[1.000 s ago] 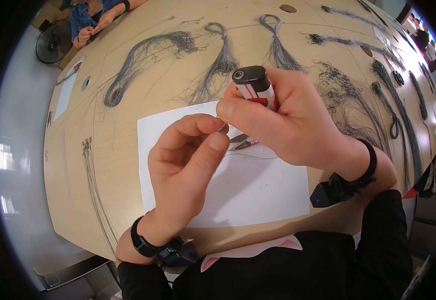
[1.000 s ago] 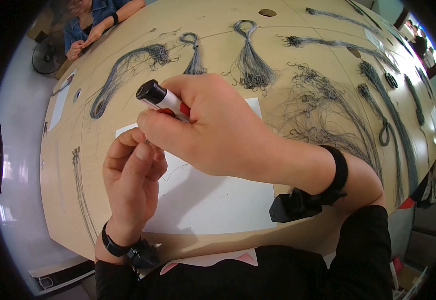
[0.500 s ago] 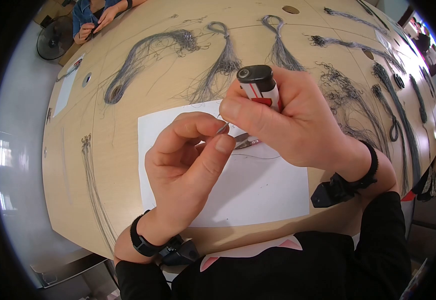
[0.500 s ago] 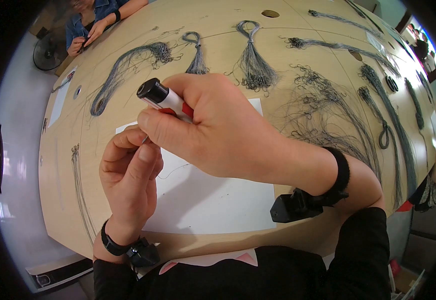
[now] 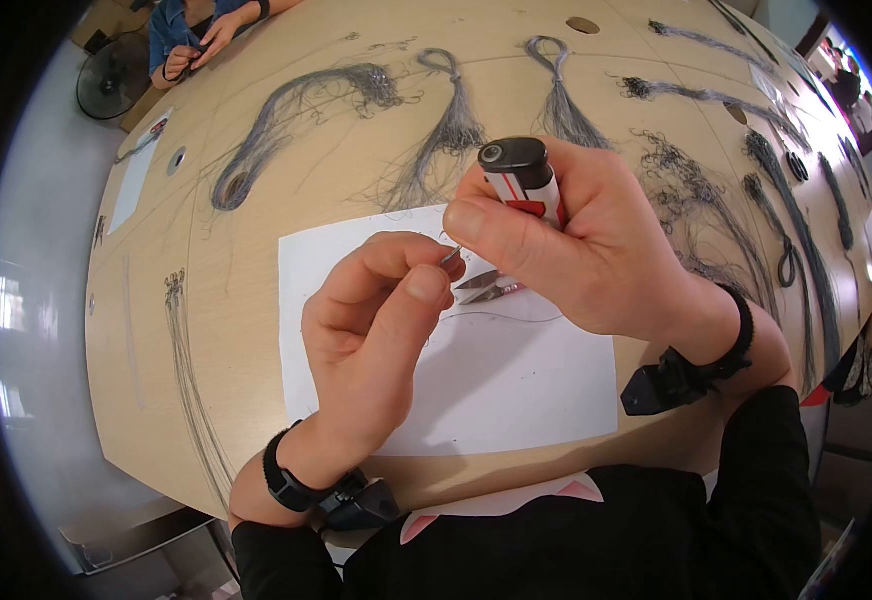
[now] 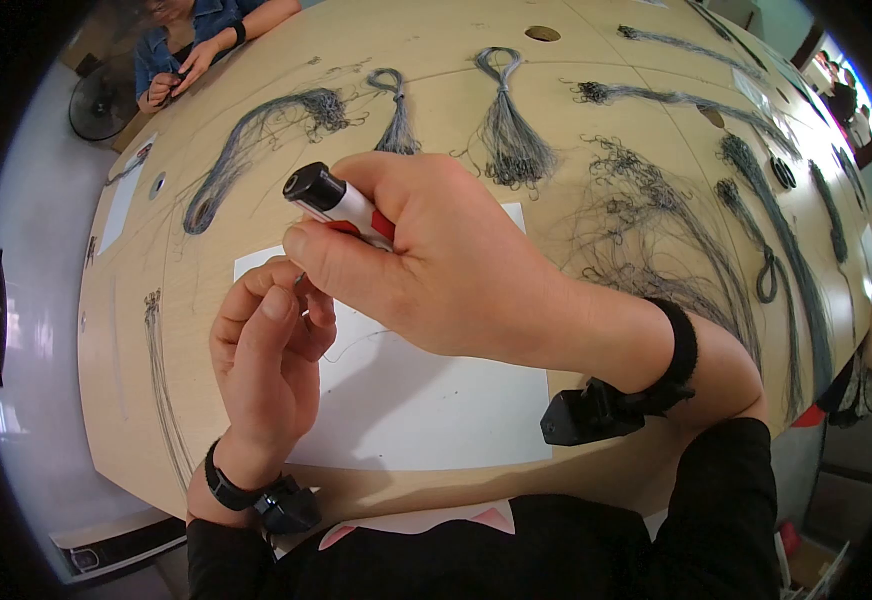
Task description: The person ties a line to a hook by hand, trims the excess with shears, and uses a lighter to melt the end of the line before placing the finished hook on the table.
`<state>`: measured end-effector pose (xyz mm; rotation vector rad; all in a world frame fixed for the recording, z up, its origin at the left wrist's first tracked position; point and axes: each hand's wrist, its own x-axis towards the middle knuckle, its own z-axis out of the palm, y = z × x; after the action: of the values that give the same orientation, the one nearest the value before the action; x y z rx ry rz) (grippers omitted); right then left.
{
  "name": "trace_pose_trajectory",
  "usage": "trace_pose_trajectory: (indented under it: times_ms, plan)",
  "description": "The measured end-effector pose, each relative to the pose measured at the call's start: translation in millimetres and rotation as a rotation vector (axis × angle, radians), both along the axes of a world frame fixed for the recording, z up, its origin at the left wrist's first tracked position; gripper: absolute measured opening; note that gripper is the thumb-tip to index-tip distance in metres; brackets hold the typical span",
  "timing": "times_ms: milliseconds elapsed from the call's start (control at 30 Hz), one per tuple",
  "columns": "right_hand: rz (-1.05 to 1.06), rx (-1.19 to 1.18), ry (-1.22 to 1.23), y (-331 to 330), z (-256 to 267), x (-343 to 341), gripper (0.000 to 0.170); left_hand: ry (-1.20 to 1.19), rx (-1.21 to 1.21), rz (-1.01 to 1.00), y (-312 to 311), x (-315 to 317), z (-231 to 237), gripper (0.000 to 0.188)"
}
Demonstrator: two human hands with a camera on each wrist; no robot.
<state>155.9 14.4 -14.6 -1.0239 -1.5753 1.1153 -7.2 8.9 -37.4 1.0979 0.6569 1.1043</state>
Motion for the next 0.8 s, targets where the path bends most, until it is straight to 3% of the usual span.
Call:
trace_pose_trajectory:
  times_ms: [267, 333, 467, 567, 633, 667, 733, 800]
  plan:
    - [0.003, -0.095, -0.003, -0.3, 4.0, -1.3, 0.012, 0.001, 0.105, -0.004, 4.0, -0.2, -4.8, 0.006]
    - [-0.001, 0.038, -0.011, 2.1, -2.1, -3.5, 0.023, -0.001, 0.105, 0.028, 5.8, -1.0, -5.1, 0.006]
    - [-0.064, 0.028, -0.081, 1.1, -1.4, -0.4, 0.025, 0.069, 0.171, 0.038, 8.2, -3.9, -2.9, 0.007]
    - [-0.086, 0.144, -0.099, 6.7, 2.4, 2.6, 0.024, 0.033, 0.171, 0.169, 8.9, -7.8, 14.7, 0.013]
    - [-0.073, 0.272, -0.429, 10.5, -2.1, 4.1, 0.021, -0.093, 0.209, 0.134, 15.3, -18.3, 27.2, 0.016]
    - [-0.061, 0.276, -0.426, 12.0, -8.8, 5.4, 0.021, -0.091, 0.211, 0.145, 14.7, -19.0, 35.6, 0.016]
    - [0.053, 0.196, -0.712, 17.4, -26.9, 8.9, 0.020, -0.121, 0.241, 0.253, 11.3, -22.1, 60.0, 0.014]
    - [0.062, 0.227, -0.792, 22.2, -39.5, 14.3, 0.020, -0.226, 0.240, 0.310, 5.8, -30.7, 85.4, 0.013]
